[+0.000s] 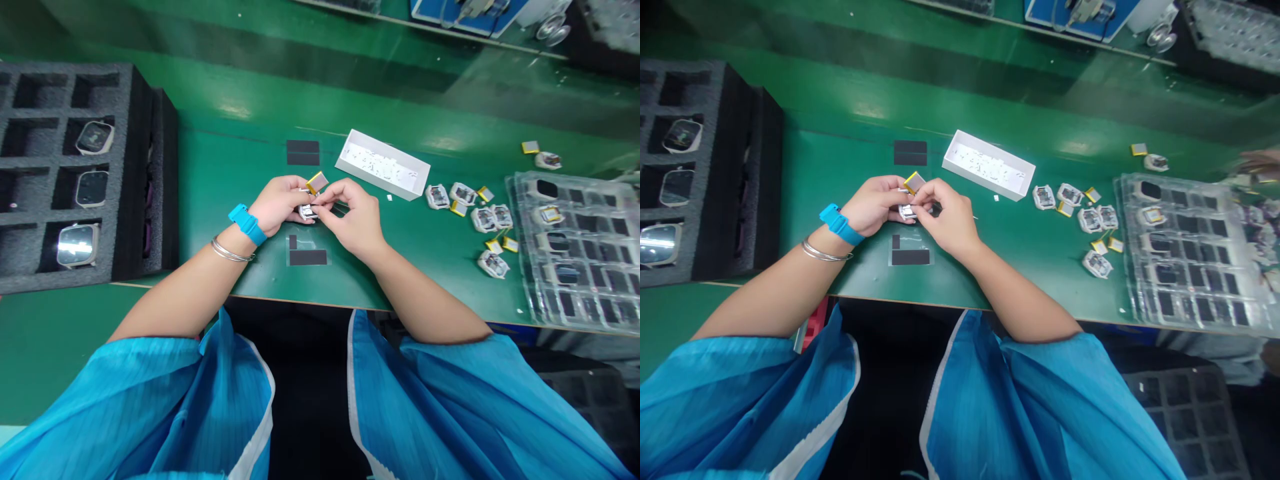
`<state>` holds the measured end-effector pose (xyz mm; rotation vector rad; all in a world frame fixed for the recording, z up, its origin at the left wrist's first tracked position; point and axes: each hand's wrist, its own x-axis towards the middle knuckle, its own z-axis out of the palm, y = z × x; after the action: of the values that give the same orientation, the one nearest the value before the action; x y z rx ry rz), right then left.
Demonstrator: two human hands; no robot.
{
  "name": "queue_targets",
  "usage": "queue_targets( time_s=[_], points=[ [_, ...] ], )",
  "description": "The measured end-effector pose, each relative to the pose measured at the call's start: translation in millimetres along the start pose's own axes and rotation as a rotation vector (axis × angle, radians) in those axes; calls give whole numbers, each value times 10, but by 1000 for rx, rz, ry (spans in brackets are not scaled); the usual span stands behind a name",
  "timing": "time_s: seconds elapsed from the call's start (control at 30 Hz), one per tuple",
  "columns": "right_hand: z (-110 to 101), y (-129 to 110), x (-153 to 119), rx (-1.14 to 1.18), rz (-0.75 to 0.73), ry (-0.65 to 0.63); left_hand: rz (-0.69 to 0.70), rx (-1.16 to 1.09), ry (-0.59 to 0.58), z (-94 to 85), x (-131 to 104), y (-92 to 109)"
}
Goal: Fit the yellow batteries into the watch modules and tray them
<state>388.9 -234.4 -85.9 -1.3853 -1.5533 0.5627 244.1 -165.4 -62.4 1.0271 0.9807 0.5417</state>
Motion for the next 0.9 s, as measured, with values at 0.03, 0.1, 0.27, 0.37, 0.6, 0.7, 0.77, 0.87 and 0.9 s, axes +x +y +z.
queue_targets(
  time_s=[0.03, 0.1, 0.27, 0.37, 0.6, 0.7, 0.77, 0.87, 0.9],
  points=[
    [-4, -9, -5, -42, -25, -5, 13, -7, -2, -3, -2, -2],
    [-10, -25, -13, -125, -83, -3, 37, -16, -8, -12, -10, -1],
    [-45, -18, -14, -252, -178, 19, 96, -19, -30, -29, -32, 5],
    [-94, 44, 12, -271, -163, 53, 96, -9, -56, -26, -38, 2],
    [-123, 154, 98, 69, -31, -11, 75, 48, -100, -10, -37, 2],
    [-118, 122, 109, 84, 11, 13, 26, 36, -146, -18, -42, 23],
    [-121, 95, 106, 74, 11, 53, -12, 1, -197, -33, -45, 34],
    [-125, 71, 98, 71, -10, 94, -12, -32, -260, -52, -41, 21],
    [-124, 67, 96, 67, -15, 100, -1, -27, -259, -54, -38, 9]
  ],
)
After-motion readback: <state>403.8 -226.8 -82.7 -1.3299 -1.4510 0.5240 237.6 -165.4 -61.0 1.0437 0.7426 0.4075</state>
